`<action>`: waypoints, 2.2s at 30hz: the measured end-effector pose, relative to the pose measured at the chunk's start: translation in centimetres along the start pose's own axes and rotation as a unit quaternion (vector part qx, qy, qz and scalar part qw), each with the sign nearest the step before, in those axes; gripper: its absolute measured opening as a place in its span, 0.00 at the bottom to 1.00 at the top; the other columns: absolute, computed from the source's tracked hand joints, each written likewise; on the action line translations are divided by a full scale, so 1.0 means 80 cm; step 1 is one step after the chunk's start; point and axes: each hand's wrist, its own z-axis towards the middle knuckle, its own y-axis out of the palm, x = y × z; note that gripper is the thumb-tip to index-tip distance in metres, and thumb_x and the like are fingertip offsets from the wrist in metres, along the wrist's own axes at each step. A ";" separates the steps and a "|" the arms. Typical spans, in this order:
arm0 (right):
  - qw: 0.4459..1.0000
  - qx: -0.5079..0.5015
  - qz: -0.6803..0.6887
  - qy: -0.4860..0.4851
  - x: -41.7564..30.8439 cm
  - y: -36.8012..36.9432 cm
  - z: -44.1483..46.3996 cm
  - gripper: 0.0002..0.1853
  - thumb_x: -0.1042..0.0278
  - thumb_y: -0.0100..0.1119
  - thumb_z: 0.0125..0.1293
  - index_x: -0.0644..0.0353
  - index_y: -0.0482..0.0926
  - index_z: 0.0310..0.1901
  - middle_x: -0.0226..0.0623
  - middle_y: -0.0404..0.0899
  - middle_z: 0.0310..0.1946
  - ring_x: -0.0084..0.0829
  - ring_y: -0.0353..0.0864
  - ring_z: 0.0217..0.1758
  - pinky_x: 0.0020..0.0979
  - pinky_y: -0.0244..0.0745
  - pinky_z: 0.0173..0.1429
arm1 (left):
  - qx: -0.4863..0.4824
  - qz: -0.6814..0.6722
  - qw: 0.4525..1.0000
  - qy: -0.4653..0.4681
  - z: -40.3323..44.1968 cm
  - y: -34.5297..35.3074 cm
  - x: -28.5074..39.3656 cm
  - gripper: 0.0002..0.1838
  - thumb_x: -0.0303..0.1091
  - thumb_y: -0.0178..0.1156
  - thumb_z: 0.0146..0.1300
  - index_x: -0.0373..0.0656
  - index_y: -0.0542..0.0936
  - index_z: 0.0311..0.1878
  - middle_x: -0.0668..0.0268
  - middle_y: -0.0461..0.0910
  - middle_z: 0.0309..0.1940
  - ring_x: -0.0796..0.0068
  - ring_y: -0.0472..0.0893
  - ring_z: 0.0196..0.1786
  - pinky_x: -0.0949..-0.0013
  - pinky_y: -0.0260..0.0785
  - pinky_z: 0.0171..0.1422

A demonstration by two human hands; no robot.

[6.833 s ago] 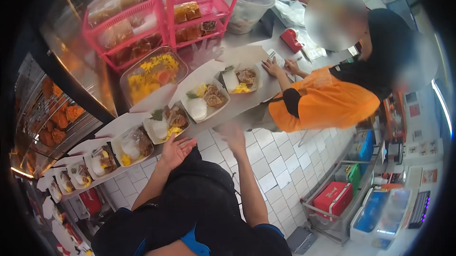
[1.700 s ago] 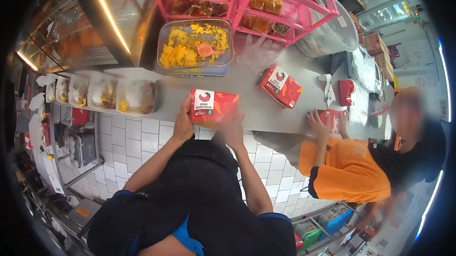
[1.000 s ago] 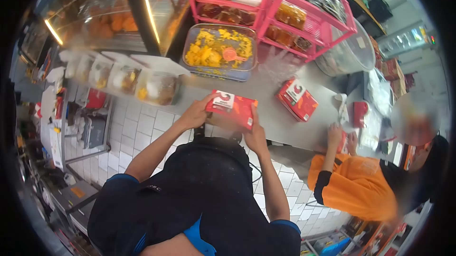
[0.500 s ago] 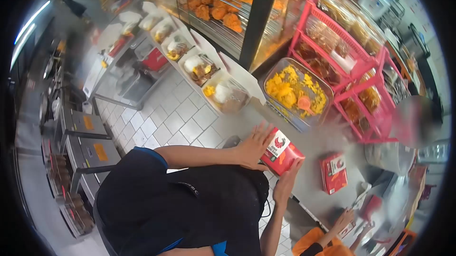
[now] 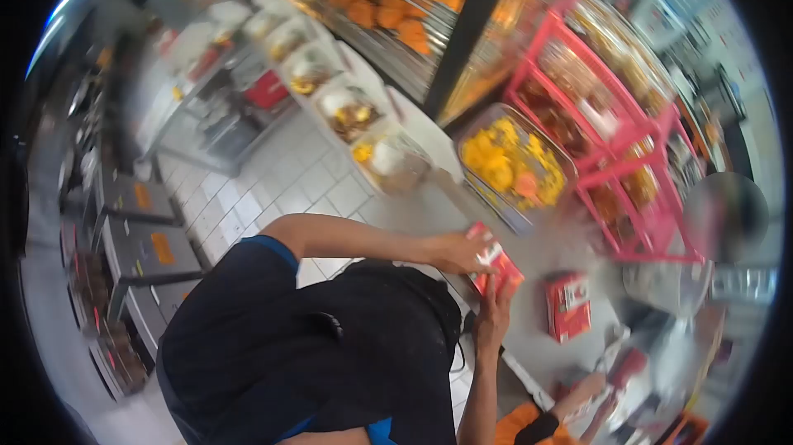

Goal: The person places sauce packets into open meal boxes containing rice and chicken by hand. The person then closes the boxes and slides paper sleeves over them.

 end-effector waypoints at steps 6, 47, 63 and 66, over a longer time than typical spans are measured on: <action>0.995 -0.009 0.071 0.068 -0.025 -0.013 -0.019 0.39 0.75 0.63 0.67 0.41 0.63 0.79 0.48 0.47 0.83 0.60 0.60 0.80 0.47 0.70 0.74 | -0.034 -0.149 0.986 -0.070 -0.014 -0.067 0.030 0.47 0.58 0.74 0.49 0.73 0.69 0.76 0.38 0.57 0.76 0.30 0.59 0.77 0.34 0.64 0.72; 0.860 -0.006 0.384 0.336 0.013 0.088 0.050 0.31 0.59 0.59 0.74 0.66 0.68 0.72 0.49 0.81 0.54 0.35 0.85 0.51 0.35 0.86 0.37 | 0.243 -0.345 0.791 -0.444 -0.110 -0.075 -0.032 0.16 0.35 0.60 0.74 0.47 0.78 0.62 0.62 0.84 0.52 0.68 0.84 0.47 0.66 0.78 0.53; 0.968 0.136 0.063 0.203 -0.015 -0.010 0.037 0.19 0.71 0.57 0.73 0.60 0.71 0.63 0.54 0.77 0.63 0.65 0.79 0.56 0.49 0.75 0.62 | 0.183 -0.102 0.927 -0.310 -0.055 -0.059 0.011 0.29 0.22 0.59 0.64 0.43 0.72 0.71 0.44 0.80 0.60 0.38 0.78 0.63 0.50 0.72 0.66; 0.958 0.187 0.112 0.187 -0.013 0.080 0.001 0.25 0.69 0.51 0.75 0.59 0.59 0.70 0.56 0.73 0.68 0.66 0.77 0.63 0.51 0.73 0.66 | 0.237 -0.404 0.816 -0.339 -0.057 -0.061 0.057 0.29 0.18 0.52 0.65 0.45 0.74 0.70 0.43 0.76 0.66 0.35 0.73 0.68 0.50 0.69 0.71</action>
